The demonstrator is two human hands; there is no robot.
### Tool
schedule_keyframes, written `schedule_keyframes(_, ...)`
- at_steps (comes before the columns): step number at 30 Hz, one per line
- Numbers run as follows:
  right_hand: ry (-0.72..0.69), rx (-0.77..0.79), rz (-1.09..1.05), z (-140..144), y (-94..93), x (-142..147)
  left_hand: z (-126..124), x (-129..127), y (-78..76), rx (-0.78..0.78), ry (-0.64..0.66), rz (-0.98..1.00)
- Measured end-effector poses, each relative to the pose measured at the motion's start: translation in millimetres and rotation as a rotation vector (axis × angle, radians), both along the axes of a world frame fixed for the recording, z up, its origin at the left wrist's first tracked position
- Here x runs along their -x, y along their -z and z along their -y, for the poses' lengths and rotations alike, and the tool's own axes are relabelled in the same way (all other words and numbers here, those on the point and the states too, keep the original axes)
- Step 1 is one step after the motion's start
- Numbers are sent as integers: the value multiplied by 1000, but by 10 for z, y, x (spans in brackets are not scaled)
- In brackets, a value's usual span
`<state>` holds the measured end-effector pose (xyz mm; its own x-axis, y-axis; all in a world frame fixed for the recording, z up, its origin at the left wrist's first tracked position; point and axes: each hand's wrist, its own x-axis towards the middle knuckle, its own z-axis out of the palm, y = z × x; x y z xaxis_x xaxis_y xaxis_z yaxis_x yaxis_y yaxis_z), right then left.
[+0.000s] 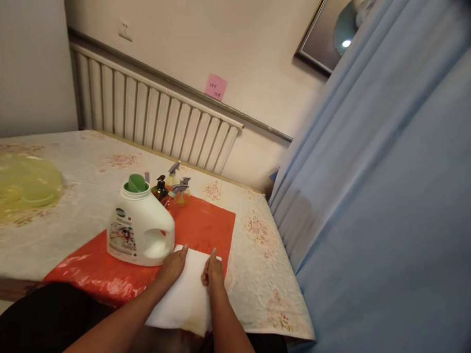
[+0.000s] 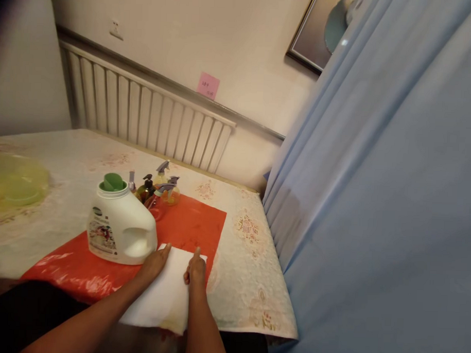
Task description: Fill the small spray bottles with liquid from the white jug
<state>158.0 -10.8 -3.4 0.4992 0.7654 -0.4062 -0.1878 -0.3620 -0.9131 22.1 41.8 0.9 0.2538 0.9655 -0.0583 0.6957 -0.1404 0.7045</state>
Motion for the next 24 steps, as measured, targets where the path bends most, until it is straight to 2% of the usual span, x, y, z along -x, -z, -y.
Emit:
schedule_keyframes(12,-42,-29,54,16,57,7,81,60,-60,-1,78,42)
schedule_keyframes(18,-79,-178,109,155,101,57,176,104,16,-60,173,34)
schedule_keyframes(24,-47,-277,148,340,80,113,202,113,136,-44,275,-15)
